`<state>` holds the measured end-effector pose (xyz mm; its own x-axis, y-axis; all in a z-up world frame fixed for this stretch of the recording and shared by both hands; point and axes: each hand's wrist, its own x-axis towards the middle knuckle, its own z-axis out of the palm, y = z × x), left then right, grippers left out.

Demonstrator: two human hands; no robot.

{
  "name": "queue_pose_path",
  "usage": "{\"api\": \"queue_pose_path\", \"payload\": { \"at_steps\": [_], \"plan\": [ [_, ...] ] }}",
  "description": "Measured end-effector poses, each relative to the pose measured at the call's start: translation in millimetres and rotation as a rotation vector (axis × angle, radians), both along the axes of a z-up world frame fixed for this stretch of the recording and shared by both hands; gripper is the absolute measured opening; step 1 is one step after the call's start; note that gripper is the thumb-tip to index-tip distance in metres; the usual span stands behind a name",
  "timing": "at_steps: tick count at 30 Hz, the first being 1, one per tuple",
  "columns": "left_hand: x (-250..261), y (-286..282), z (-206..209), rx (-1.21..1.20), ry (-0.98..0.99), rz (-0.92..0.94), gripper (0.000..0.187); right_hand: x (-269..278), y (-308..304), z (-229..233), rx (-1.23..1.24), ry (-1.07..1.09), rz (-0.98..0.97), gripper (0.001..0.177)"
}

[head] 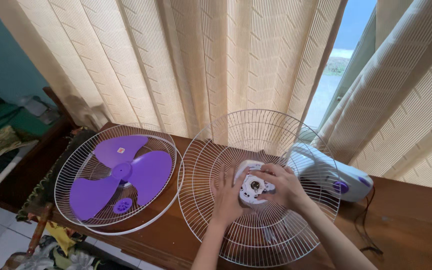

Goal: The person disassembles a purple table fan on a wooden table. They remove the front grille, then the fan blades, and finally the rear grille, placing each component on the table.

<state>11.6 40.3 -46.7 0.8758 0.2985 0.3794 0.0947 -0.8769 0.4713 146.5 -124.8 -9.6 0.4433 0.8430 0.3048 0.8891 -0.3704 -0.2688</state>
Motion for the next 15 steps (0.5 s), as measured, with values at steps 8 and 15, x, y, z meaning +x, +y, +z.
{"api": "queue_pose_path", "payload": {
  "at_steps": [8,15],
  "plan": [
    [4.9,-1.6,-16.1,0.044,-0.076,0.03,0.134,3.1,1.0,-17.8,0.112,-0.098,0.052,0.068],
    [14.8,-13.1,-33.1,0.066,-0.203,0.07,0.123,5.0,1.3,-31.7,0.211,-0.155,0.102,0.065]
  ]
}}
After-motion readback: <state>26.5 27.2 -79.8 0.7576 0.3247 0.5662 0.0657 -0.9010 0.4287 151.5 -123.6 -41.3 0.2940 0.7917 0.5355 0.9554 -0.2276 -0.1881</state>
